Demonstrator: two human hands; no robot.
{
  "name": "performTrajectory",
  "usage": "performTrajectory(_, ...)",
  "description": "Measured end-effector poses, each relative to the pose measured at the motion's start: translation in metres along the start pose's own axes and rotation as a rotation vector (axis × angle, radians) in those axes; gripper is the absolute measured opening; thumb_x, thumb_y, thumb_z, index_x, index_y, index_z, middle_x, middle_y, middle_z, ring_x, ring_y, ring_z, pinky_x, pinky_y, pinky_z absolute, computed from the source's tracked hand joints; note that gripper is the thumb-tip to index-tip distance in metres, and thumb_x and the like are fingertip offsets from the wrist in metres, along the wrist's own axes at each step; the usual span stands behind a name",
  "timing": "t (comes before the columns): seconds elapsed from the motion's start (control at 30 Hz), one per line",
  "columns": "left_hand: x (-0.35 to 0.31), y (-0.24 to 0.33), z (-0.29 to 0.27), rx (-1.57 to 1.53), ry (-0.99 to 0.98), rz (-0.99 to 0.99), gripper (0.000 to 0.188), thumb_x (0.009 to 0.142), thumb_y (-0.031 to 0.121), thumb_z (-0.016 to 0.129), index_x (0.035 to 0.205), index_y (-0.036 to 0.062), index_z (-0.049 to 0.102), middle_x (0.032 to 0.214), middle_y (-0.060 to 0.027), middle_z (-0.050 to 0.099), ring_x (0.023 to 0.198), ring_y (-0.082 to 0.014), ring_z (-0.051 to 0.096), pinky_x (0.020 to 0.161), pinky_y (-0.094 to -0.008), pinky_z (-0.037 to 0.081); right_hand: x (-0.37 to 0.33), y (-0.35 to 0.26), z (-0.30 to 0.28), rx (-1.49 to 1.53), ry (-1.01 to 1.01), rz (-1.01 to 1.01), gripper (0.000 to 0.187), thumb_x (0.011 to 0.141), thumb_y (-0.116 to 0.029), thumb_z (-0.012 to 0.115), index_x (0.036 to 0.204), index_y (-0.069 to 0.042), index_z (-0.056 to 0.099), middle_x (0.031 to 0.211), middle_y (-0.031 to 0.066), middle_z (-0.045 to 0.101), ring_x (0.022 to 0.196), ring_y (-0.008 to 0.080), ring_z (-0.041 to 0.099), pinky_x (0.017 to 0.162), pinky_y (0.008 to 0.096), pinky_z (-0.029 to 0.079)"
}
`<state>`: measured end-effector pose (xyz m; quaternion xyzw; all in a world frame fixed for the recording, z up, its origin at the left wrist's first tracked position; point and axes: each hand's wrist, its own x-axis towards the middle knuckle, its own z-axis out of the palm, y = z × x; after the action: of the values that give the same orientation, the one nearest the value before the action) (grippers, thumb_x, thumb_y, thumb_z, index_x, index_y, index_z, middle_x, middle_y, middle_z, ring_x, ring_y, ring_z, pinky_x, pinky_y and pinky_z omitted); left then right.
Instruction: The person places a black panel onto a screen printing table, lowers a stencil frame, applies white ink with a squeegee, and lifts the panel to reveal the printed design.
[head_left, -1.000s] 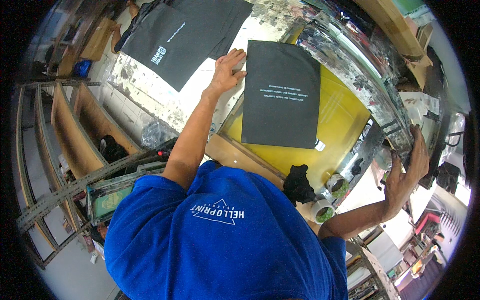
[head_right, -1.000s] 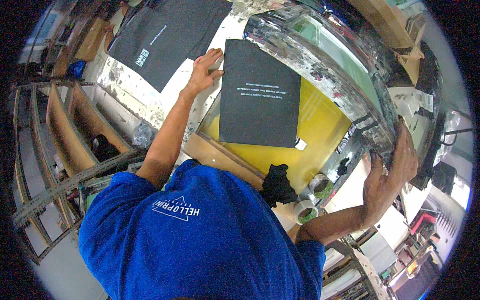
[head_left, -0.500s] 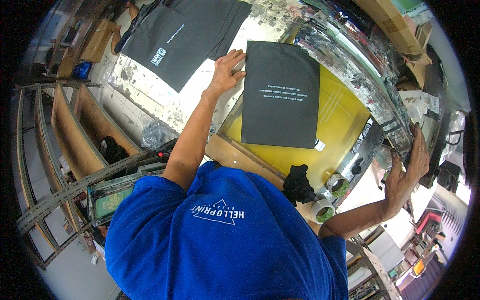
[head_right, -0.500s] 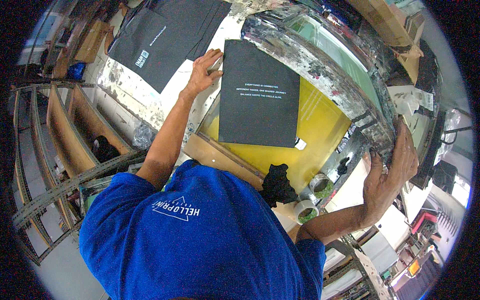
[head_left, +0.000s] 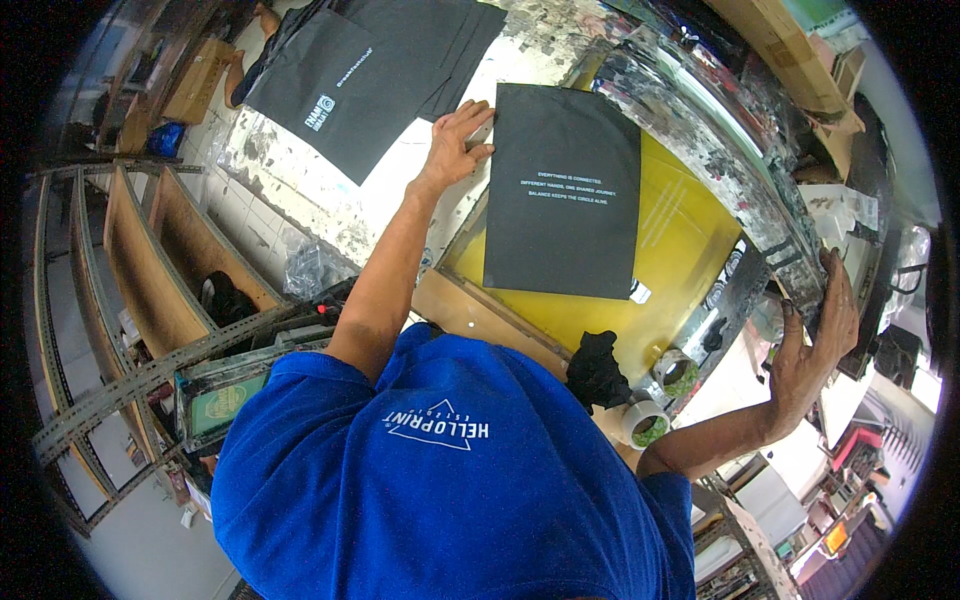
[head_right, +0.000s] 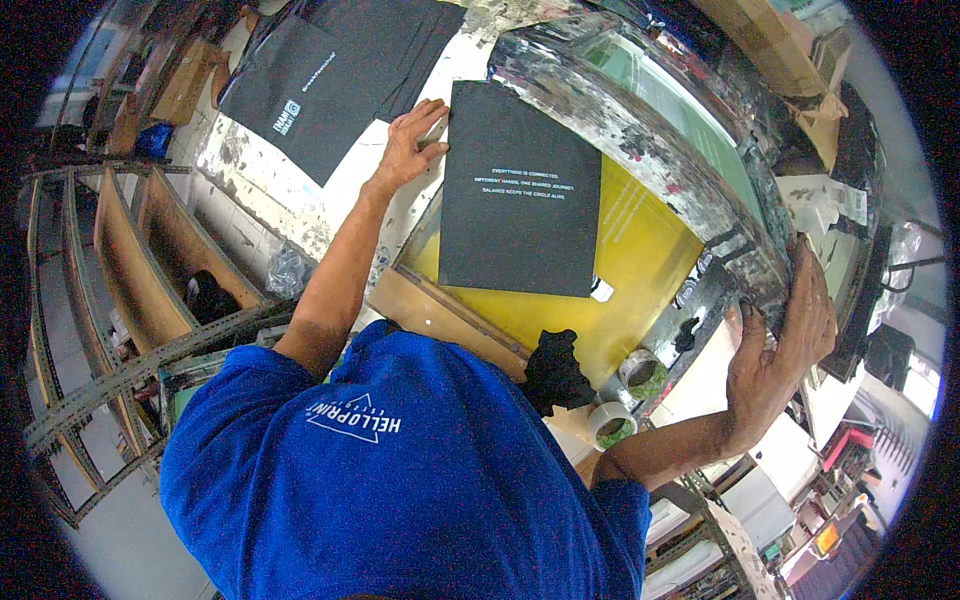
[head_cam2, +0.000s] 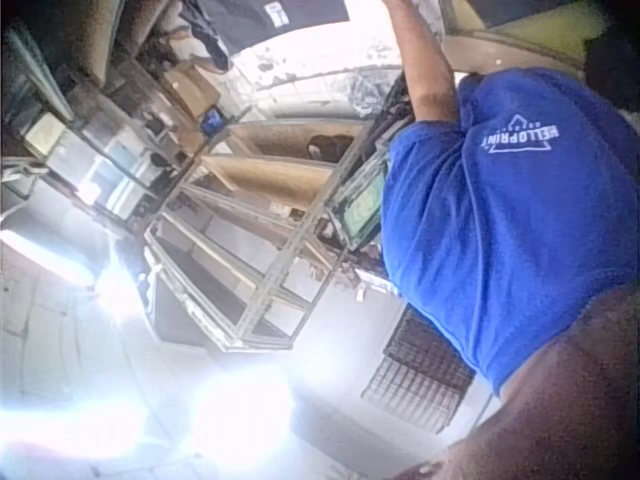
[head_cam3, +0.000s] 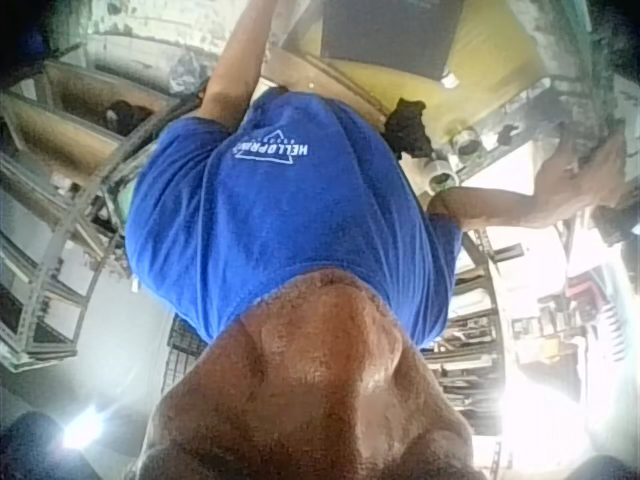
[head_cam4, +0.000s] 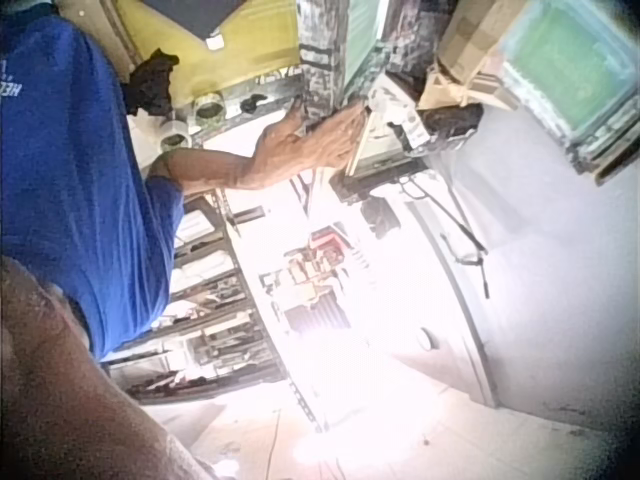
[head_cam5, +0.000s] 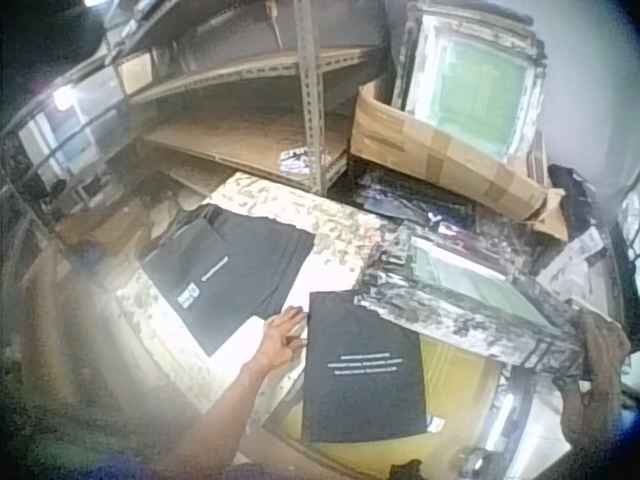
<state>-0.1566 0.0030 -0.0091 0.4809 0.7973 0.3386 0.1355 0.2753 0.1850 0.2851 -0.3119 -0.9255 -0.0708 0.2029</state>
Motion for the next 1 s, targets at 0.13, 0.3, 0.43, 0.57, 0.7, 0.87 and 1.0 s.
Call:
performTrajectory(0.13,0.0008,0.0010,-0.0008,0.020,0.001,0.003,0.073,0.079,0.015,0.080,0.147,0.0170,0.053,0.156,-0.0052,0.047,0.149,-0.0236,0.035,0.121,-0.0467,0.022,0.0004,-0.0009,-0.0006,0.004,0.009,-0.005,0.070,0.079,-0.008,0.065,0.147,-0.004,0.050,0.145,0.0153,0.056,0.135,0.0330,0.051,0.114,0.0457,0.030)
performTrajectory(0.3,-0.0001,0.0003,0.0003,0.012,0.012,0.004,0.071,0.079,0.014,0.081,0.146,0.0170,0.055,0.154,-0.0052,0.048,0.149,-0.0234,0.035,0.120,-0.0478,0.022,-0.0001,-0.0010,-0.0005,0.005,0.000,0.006,0.070,0.077,-0.007,0.065,0.146,-0.004,0.050,0.145,0.0156,0.057,0.135,0.0335,0.051,0.115,0.0459,0.030)
performTrajectory(0.43,0.0002,-0.0003,0.0009,0.018,0.009,0.004,0.070,0.080,0.015,0.082,0.145,0.0171,0.055,0.154,-0.0054,0.049,0.149,-0.0232,0.035,0.120,-0.0481,0.022,0.0002,-0.0015,-0.0010,0.012,0.003,0.004,0.071,0.077,-0.006,0.065,0.146,-0.004,0.050,0.145,0.0152,0.057,0.135,0.0332,0.051,0.114,0.0461,0.031)
performTrajectory(0.57,0.0004,-0.0021,0.0022,0.027,0.009,0.009,0.069,0.080,0.015,0.082,0.144,0.0168,0.056,0.154,-0.0057,0.048,0.149,-0.0234,0.035,0.120,-0.0481,0.022,-0.0022,0.0034,0.0010,-0.022,0.004,-0.001,0.058,0.093,-0.022,0.060,0.148,-0.006,0.050,0.143,0.0131,0.058,0.135,0.0320,0.051,0.115,0.0467,0.030)
performTrajectory(0.7,0.0007,-0.0053,0.0029,0.024,0.011,0.021,0.069,0.080,0.015,0.082,0.144,0.0162,0.056,0.154,-0.0061,0.049,0.149,-0.0236,0.035,0.120,-0.0478,0.022,-0.0010,0.0008,0.0006,-0.028,0.004,0.012,0.058,0.094,-0.027,0.060,0.147,-0.006,0.050,0.143,0.0132,0.059,0.135,0.0320,0.051,0.115,0.0462,0.030)
performTrajectory(0.87,0.0009,-0.0053,0.0021,0.028,0.012,0.026,0.070,0.079,0.015,0.082,0.144,0.0139,0.056,0.154,-0.0067,0.048,0.149,-0.0236,0.035,0.120,-0.0466,0.022,-0.0020,0.0007,0.0023,-0.002,0.021,0.022,0.068,0.079,-0.011,0.065,0.146,-0.005,0.052,0.144,0.0130,0.058,0.135,0.0309,0.051,0.114,0.0447,0.029)
performTrajectory(1.0,0.0035,-0.0043,0.0028,0.040,0.003,0.029,0.068,0.079,0.014,0.081,0.143,0.0122,0.057,0.154,-0.0074,0.048,0.149,-0.0237,0.034,0.120,-0.0457,0.022,-0.0015,0.0002,0.0011,-0.019,0.028,0.021,0.065,0.083,-0.017,0.066,0.146,-0.006,0.052,0.144,0.0128,0.058,0.135,0.0305,0.051,0.115,0.0442,0.029)
